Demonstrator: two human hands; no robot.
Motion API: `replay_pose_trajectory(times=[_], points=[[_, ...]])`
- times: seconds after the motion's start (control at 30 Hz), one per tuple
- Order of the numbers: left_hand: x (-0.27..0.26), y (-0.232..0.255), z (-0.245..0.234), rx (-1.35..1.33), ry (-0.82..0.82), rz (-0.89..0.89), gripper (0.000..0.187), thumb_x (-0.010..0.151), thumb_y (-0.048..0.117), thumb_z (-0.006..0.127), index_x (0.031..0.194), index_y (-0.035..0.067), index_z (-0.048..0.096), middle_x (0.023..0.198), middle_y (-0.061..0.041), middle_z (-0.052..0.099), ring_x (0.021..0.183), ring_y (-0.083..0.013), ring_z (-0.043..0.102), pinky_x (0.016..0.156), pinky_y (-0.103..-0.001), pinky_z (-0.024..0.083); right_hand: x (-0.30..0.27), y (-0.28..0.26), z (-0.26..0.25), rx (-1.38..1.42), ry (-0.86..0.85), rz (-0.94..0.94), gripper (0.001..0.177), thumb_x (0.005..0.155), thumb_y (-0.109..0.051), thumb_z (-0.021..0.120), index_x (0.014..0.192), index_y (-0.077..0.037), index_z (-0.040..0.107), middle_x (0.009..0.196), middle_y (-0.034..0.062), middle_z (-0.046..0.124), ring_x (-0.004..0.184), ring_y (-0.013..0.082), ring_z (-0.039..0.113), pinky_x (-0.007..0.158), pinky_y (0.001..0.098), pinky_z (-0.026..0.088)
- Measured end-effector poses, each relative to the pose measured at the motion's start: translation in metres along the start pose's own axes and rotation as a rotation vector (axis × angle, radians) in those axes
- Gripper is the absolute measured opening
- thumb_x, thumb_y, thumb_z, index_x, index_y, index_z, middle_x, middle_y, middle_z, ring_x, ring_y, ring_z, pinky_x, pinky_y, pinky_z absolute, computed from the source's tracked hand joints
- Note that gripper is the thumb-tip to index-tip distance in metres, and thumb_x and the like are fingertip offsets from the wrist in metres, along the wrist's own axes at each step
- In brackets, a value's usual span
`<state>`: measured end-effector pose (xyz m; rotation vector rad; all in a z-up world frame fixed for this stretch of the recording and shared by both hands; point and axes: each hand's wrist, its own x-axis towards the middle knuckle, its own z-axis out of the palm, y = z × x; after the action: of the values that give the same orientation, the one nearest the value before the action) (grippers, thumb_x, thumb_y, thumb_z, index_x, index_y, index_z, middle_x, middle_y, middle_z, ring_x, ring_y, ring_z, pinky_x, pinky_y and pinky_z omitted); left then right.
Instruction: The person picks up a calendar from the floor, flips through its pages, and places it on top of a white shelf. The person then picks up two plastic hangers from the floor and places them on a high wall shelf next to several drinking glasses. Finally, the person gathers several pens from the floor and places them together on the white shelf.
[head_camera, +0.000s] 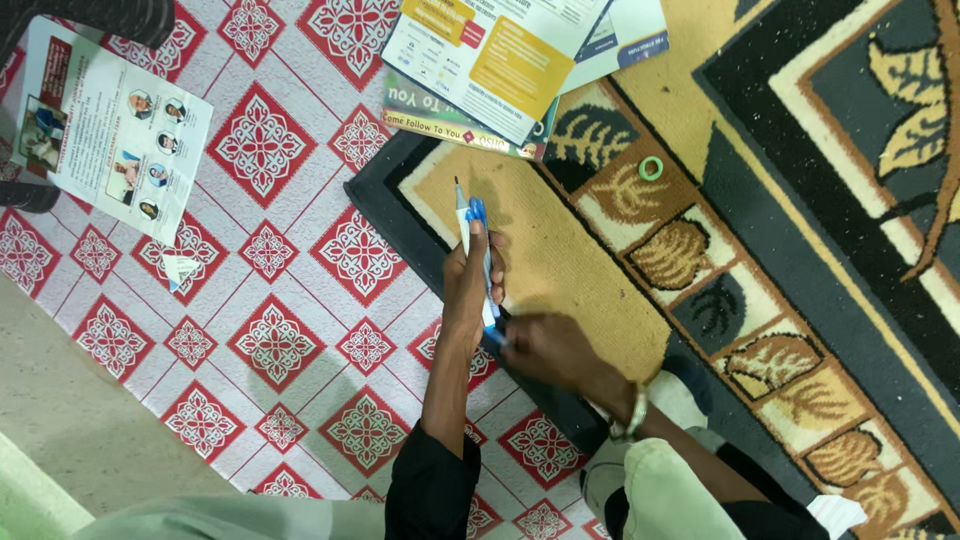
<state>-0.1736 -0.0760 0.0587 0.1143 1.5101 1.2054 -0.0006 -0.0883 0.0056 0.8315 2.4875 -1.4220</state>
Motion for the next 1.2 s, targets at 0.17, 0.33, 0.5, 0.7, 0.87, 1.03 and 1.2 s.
replay_pose_trajectory(times=[0.17,0.33,0.5,0.7,0.87,1.03,1.2], points=[[0.003,-0.001,0.002,-0.064,-0.014,0.044,0.052,0.100,0.057,0.054,0.102,0.006,0.064,0.061,0.004,0.048,0.047,-0.0043,0.047,0.041,-0.021,0.038,-0.001,0.009,-0.071,0.708,0.367,0.231,0.013,0.097,-0.011,0.071,0.093,0.000,0.066,0.077,0.0064,0.070,0.061,0.0104,0.064,0.052,0.0280,0.051],[0.001,-0.010,0.037,0.033,-0.202,0.129,0.052,0.097,0.054,0.058,0.118,0.007,0.066,0.069,0.006,0.054,0.054,-0.0041,0.052,0.045,-0.020,0.044,-0.010,-0.016,-0.125,0.807,0.551,0.224,0.016,0.097,-0.013,0.070,0.103,0.002,0.067,0.079,0.0084,0.072,0.060,0.0127,0.070,0.050,0.0282,0.061],[-0.004,-0.006,0.071,-0.036,-0.335,0.132,0.057,0.099,0.056,0.061,0.121,0.004,0.065,0.087,0.002,0.069,0.072,-0.0051,0.063,0.056,-0.022,0.050,-0.017,-0.027,-0.140,0.857,0.669,0.137,0.023,0.096,-0.009,0.070,0.116,0.003,0.068,0.090,0.0103,0.074,0.070,0.0135,0.072,0.057,0.0283,0.064],[-0.006,-0.006,0.090,0.083,-0.350,0.157,0.055,0.097,0.052,0.063,0.124,0.005,0.067,0.075,0.004,0.054,0.062,-0.0039,0.051,0.051,-0.022,0.043,-0.032,-0.023,-0.141,0.760,0.727,0.188,0.021,0.095,-0.007,0.070,0.114,0.002,0.069,0.086,0.0093,0.075,0.069,0.0129,0.075,0.057,0.0269,0.065],[-0.006,-0.013,0.101,0.084,-0.367,0.240,0.043,0.097,0.050,0.065,0.107,0.008,0.064,0.076,0.005,0.053,0.063,-0.0038,0.053,0.051,-0.023,0.046,-0.042,-0.022,-0.130,0.635,0.747,0.245,0.012,0.093,-0.007,0.073,0.101,0.002,0.073,0.074,0.0089,0.071,0.058,0.0116,0.067,0.051,0.0275,0.056],[-0.012,-0.017,0.109,-0.061,-0.420,0.274,0.036,0.101,0.047,0.066,0.096,0.012,0.057,0.070,0.007,0.043,0.056,-0.0028,0.044,0.053,-0.024,0.047,-0.053,-0.023,-0.119,0.615,0.841,0.136,0.008,0.095,-0.006,0.073,0.099,0.000,0.070,0.077,0.0069,0.069,0.063,0.0099,0.067,0.055,0.0258,0.056],[-0.030,-0.005,0.123,-0.045,-0.374,0.272,0.039,0.098,0.047,0.070,0.095,0.010,0.059,0.071,0.007,0.046,0.059,-0.0020,0.043,0.050,-0.022,0.038,-0.077,-0.031,-0.116,0.739,0.980,0.012,0.006,0.099,-0.005,0.071,0.099,-0.001,0.066,0.083,0.0026,0.065,0.070,0.0078,0.064,0.061,0.0240,0.055]])
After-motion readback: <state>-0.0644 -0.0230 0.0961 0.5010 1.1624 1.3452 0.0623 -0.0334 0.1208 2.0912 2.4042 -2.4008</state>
